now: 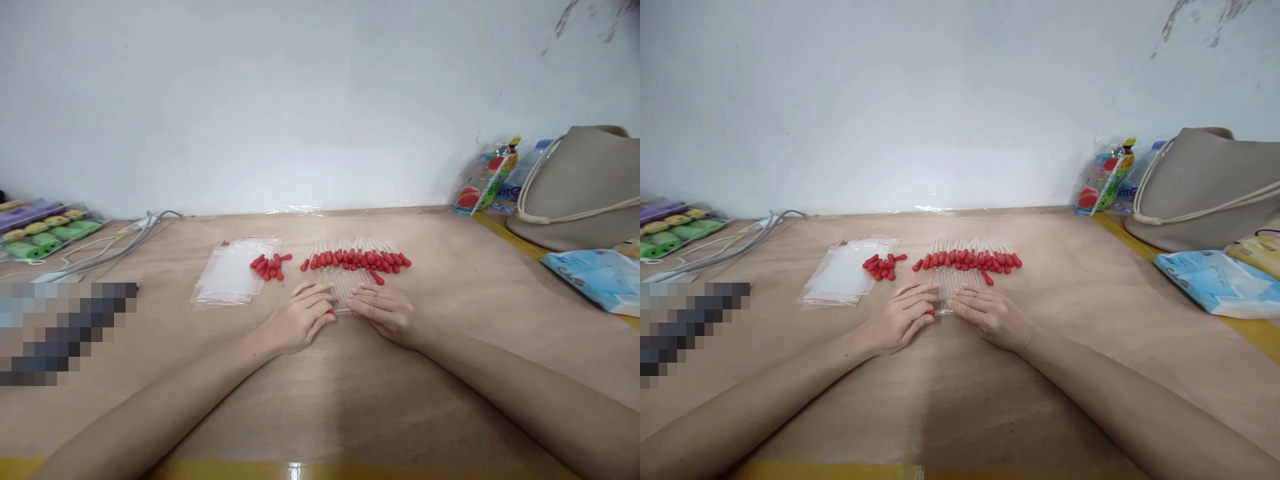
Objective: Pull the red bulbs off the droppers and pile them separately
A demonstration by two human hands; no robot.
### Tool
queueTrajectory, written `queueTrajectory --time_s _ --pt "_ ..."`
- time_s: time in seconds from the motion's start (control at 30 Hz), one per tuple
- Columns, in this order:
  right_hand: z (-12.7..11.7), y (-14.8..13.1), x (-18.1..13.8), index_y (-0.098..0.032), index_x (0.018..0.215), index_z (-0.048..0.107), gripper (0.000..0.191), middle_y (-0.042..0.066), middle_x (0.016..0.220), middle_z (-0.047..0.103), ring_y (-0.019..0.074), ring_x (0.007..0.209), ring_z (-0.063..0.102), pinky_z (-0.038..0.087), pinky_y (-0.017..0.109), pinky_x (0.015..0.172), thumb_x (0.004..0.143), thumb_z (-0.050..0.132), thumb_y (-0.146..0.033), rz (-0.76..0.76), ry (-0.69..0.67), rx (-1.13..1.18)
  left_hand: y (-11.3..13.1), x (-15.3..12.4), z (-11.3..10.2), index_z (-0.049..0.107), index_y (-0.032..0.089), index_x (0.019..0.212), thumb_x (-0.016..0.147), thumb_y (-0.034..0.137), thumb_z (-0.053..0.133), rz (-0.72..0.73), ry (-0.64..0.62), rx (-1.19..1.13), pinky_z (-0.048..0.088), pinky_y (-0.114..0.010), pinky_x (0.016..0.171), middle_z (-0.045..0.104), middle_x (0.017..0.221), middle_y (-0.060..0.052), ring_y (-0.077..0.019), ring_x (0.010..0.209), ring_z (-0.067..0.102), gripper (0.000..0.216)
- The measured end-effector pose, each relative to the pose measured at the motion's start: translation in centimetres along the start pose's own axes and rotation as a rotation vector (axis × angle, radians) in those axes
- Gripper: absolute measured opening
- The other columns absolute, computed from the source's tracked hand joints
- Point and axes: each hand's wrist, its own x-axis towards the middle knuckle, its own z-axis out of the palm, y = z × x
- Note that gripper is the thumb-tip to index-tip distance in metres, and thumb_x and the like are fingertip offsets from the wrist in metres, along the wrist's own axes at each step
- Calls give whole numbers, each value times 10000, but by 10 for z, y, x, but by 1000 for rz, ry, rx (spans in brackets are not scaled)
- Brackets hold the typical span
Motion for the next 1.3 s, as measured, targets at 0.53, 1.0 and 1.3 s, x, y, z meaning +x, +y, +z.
queueTrajectory --time_s 0.53,1.0,1.3 --pt "-17 4 12 -158 1026 600 263 24 701 582 140 674 508 318 298 668 805 460 -177 480 55 -393 -76 -4 -49 613 152 993 820 214 434 -619 484 172 466 -332 733 492 830 -75 -202 881 489 257" --pt "-15 -1 15 -172 789 636 140 17 648 618 148 660 493 285 331 729 771 508 -225 436 -20 -368 -93 -9 -38 603 187 820 782 367 509 -628 445 372 379 -370 779 584 788 -49 -217 820 507 207" --pt "-15 -4 15 -184 922 645 316 36 808 617 162 767 497 272 354 765 780 531 -442 424 -107 -275 -62 23 -12 652 178 791 767 364 515 -442 114 536 290 -440 806 531 1068 -110 -282 997 430 232"
